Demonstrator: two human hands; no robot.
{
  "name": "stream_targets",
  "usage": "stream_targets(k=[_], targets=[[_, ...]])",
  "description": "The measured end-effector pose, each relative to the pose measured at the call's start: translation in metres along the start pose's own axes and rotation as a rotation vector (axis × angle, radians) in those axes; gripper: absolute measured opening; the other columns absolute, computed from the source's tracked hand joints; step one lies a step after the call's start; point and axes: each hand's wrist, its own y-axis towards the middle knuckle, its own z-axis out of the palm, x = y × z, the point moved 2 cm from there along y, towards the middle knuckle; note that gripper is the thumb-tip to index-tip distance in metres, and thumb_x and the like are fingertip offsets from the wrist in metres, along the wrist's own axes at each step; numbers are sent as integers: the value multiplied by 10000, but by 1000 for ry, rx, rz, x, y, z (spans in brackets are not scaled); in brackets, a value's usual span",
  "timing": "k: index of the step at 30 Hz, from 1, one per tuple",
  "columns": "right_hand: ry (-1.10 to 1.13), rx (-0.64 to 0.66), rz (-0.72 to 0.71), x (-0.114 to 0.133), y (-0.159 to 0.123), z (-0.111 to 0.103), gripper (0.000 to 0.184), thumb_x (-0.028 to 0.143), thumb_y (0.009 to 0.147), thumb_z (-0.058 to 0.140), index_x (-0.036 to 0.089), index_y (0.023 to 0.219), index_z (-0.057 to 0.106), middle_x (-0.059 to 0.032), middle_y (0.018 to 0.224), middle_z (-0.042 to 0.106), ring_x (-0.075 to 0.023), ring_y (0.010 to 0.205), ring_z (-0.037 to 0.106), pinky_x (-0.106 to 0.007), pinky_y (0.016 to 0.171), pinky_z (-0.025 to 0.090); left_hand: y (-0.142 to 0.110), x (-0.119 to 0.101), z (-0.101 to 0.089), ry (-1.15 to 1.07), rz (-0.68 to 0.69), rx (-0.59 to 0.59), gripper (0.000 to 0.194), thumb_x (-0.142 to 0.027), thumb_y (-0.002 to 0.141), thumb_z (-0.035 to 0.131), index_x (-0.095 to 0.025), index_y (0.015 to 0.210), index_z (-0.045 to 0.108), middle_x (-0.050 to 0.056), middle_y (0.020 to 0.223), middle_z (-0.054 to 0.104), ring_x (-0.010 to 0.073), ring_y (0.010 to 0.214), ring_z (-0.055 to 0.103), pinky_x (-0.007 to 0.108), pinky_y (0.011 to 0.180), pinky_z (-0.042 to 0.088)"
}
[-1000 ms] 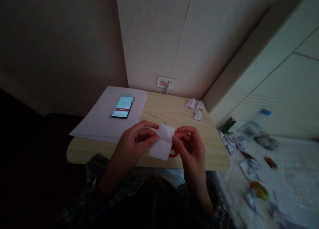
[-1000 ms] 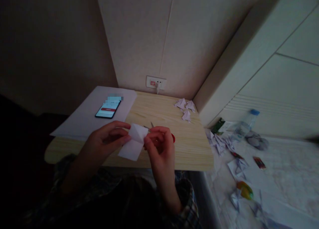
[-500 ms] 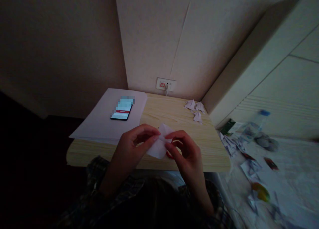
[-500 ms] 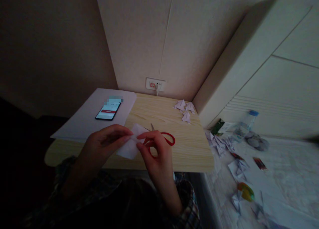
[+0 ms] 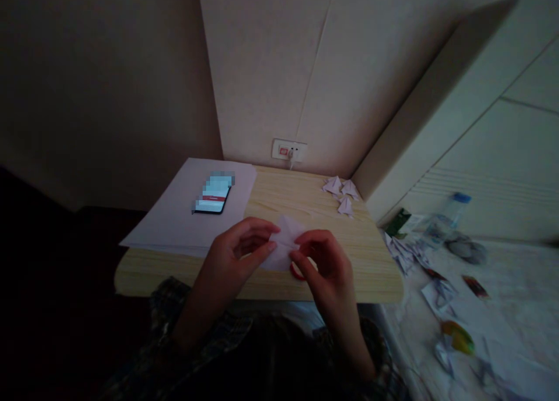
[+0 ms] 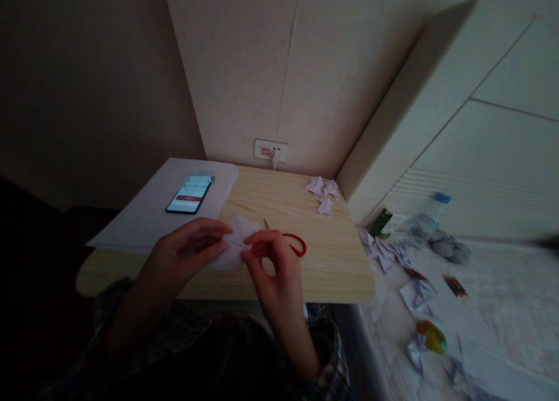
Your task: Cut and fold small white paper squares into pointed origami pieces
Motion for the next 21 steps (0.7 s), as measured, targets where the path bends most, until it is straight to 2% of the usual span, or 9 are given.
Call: stream_targets(k=[2, 7, 11, 17, 21], targets=[[-21, 26, -10, 1, 0, 0, 113, 134, 809, 719, 239, 839, 689, 24, 767, 664, -145, 704, 633, -259, 642, 516, 0, 2, 0, -10, 2, 17, 99, -208, 775, 738, -183, 866, 709, 13, 844, 766, 167, 811, 740, 246, 772, 596], [-35, 38, 17, 2, -1, 0, 141, 140, 824, 713, 244, 920, 711, 23, 754, 655, -148, 679, 613, -267, 618, 500, 0, 2, 0, -66, 4, 4, 113, -199, 764, 766, -188, 869, 726, -6, 829, 764, 148, 792, 735, 214, 746, 592], [-66, 98, -4, 2, -1, -2, 174, 157, 823, 733, 253, 968, 736, 0, 826, 671, -165, 728, 616, -280, 621, 500, -1, -1, 1, -63, -44, -2, 103, -210, 749, 763, -188, 844, 730, 11, 844, 787, 169, 800, 744, 239, 743, 602], [-172, 136, -175, 4, 0, -4, 263, 100, 912, 590, 280, 1029, 742, -21, 951, 712, -187, 870, 655, -331, 791, 524, -3, -7, -1, -58, -41, -41, 61, -209, 770, 728, -194, 828, 743, 16, 886, 813, 179, 839, 762, 222, 725, 593], [-310, 144, -260, 6, -4, -4, 263, 84, 872, 656, 293, 1007, 740, -37, 1101, 656, -216, 1053, 636, -357, 898, 524, -3, -7, -1, -69, -41, -76, 68, -213, 765, 742, -193, 830, 738, 5, 867, 808, 170, 779, 760, 209, 671, 583]])
